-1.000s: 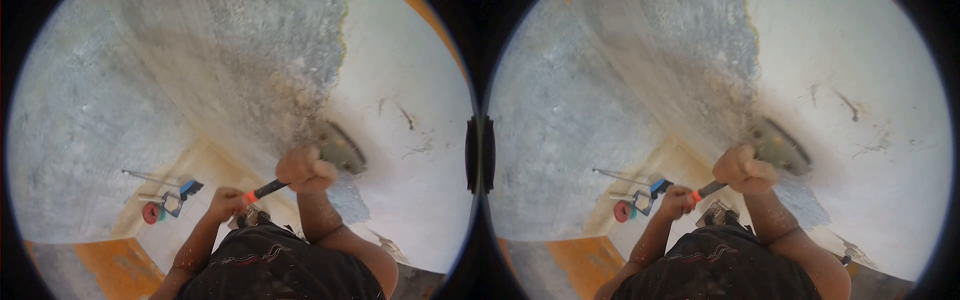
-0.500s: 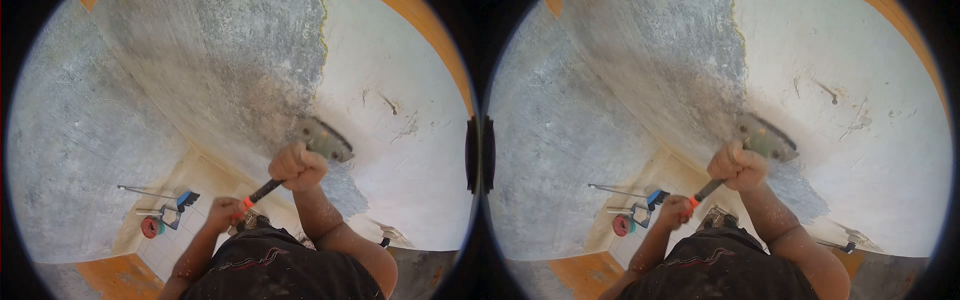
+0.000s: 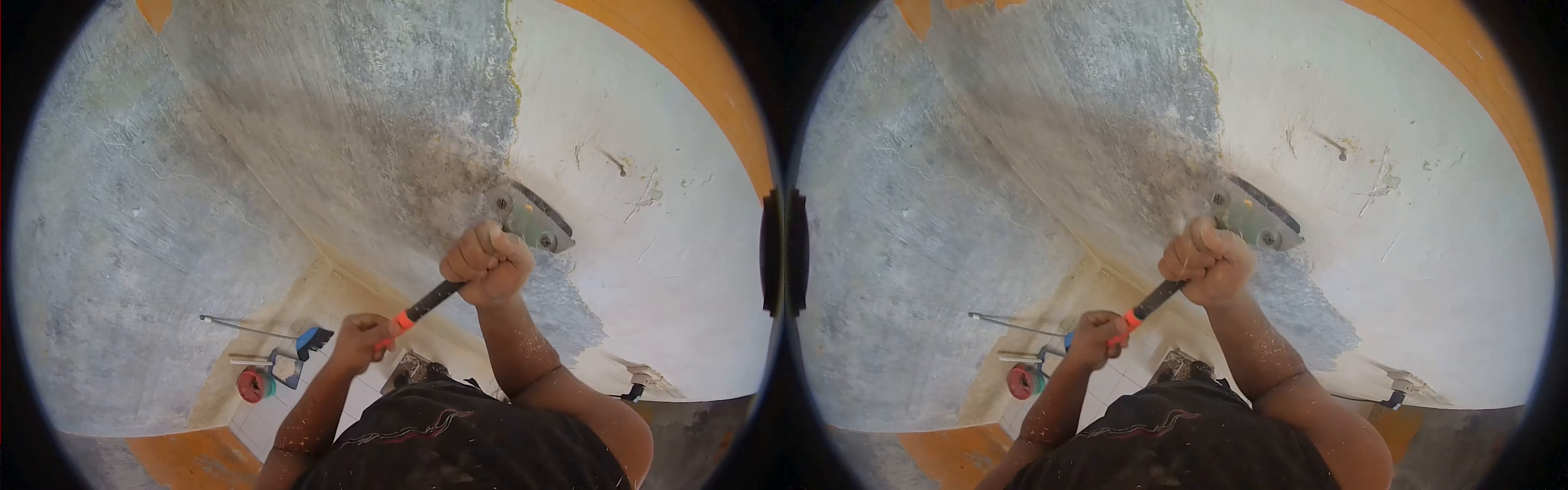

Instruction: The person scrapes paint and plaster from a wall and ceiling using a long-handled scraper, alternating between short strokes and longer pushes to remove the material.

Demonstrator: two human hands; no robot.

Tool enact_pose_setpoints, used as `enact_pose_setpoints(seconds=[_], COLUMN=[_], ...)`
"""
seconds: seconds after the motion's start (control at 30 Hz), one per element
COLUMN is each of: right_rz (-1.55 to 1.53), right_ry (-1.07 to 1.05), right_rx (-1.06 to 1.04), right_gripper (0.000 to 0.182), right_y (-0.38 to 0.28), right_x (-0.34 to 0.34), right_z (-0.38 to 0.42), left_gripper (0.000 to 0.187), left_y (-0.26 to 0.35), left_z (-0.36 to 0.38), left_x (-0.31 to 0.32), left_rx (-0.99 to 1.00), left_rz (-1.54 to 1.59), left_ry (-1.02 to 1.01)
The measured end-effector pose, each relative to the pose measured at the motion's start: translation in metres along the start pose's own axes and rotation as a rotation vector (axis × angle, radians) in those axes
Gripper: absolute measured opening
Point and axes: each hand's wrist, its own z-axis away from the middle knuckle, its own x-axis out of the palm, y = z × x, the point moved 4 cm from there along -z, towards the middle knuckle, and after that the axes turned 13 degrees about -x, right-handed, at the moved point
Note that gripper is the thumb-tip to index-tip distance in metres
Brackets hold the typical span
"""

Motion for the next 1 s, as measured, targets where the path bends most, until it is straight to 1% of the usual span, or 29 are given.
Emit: enact_pose_setpoints(seconds=[0.03,0.07,0.1,0.13,0.2,0.23,0.3,0.33,0.37,0.43,0.5,0.53,0.57,0.6,0.67,0.73,0.8,0.83,0.87,0.93,0.97,1.0], right_rz=[0.002,0.030,0.059,0.063,0.119,0.207,0.144,0.087,0.087,0.134,0.141,0.147,0.274,0.272,0.133,0.127,0.154,0.153,0.154,0.224,0.241,0.234], right_ry=[-0.002,0.067,0.129,0.121,0.046,0.027,0.059,0.097,0.095,0.205,0.153,0.116,0.044,0.040,0.137,0.116,0.187,0.144,0.145,0.052,0.033,0.023], right_rx=[-0.003,0.031,0.062,0.056,0.098,0.074,0.059,0.057,0.059,0.112,0.112,0.116,0.075,0.072,0.031,0.030,0.107,0.125,0.122,0.061,0.054,0.040], right_gripper=[0.033,0.034,0.034,0.034,0.037,0.038,0.038,0.038,0.038,0.038,0.038,0.038,0.037,0.037,0.037,0.037,0.038,0.039,0.039,0.039,0.038,0.038], right_y=[0.002,0.006,0.007,0.005,0.000,-0.001,0.001,0.002,0.003,0.005,0.002,0.000,-0.001,-0.001,0.004,0.003,0.005,0.003,0.000,-0.004,-0.002,-0.001], right_x=[-0.004,-0.016,-0.017,-0.015,-0.004,0.004,0.001,-0.002,-0.005,-0.012,-0.009,0.000,0.013,0.012,0.005,-0.001,-0.007,-0.003,0.000,0.022,0.017,0.017], right_z=[0.009,0.018,0.016,0.011,-0.003,-0.010,-0.008,-0.005,0.001,0.011,-0.002,-0.009,-0.016,-0.015,-0.013,-0.002,0.005,0.000,-0.004,-0.023,-0.024,-0.024], left_gripper=[0.026,0.027,0.027,0.026,0.027,0.026,0.025,0.024,0.021,0.023,0.024,0.024,0.025,0.025,0.023,0.023,0.024,0.025,0.025,0.027,0.027,0.027], left_y=[-0.015,-0.028,-0.030,-0.031,-0.010,0.007,0.011,0.008,-0.006,-0.030,-0.028,-0.010,0.002,0.006,0.013,-0.012,-0.029,-0.026,-0.020,0.016,0.028,0.030], left_z=[0.000,0.000,-0.002,-0.003,-0.009,-0.006,-0.001,0.002,0.001,-0.001,-0.007,-0.010,-0.010,-0.007,0.000,0.000,0.000,-0.003,-0.005,-0.005,0.002,0.003], left_x=[0.000,0.000,0.004,0.006,0.001,-0.001,-0.003,-0.003,0.000,0.005,0.003,-0.001,-0.002,-0.001,-0.005,0.001,0.010,0.012,0.009,0.002,0.000,-0.001], left_rx=[-0.058,-0.089,-0.107,-0.133,-0.025,-0.007,0.011,0.025,-0.013,-0.086,-0.112,0.044,0.200,0.204,0.054,0.017,-0.120,-0.093,-0.095,0.009,0.030,0.040], left_rz=[0.000,0.048,0.098,0.147,0.092,0.050,0.015,-0.006,0.049,0.127,0.171,0.045,-0.082,-0.085,0.014,0.049,0.171,0.153,0.150,0.143,0.054,0.039], left_ry=[0.020,-0.007,-0.043,-0.079,-0.010,-0.065,-0.024,0.015,-0.035,-0.049,-0.077,-0.055,-0.032,-0.031,-0.021,-0.048,-0.072,-0.094,-0.096,-0.162,-0.098,-0.094])
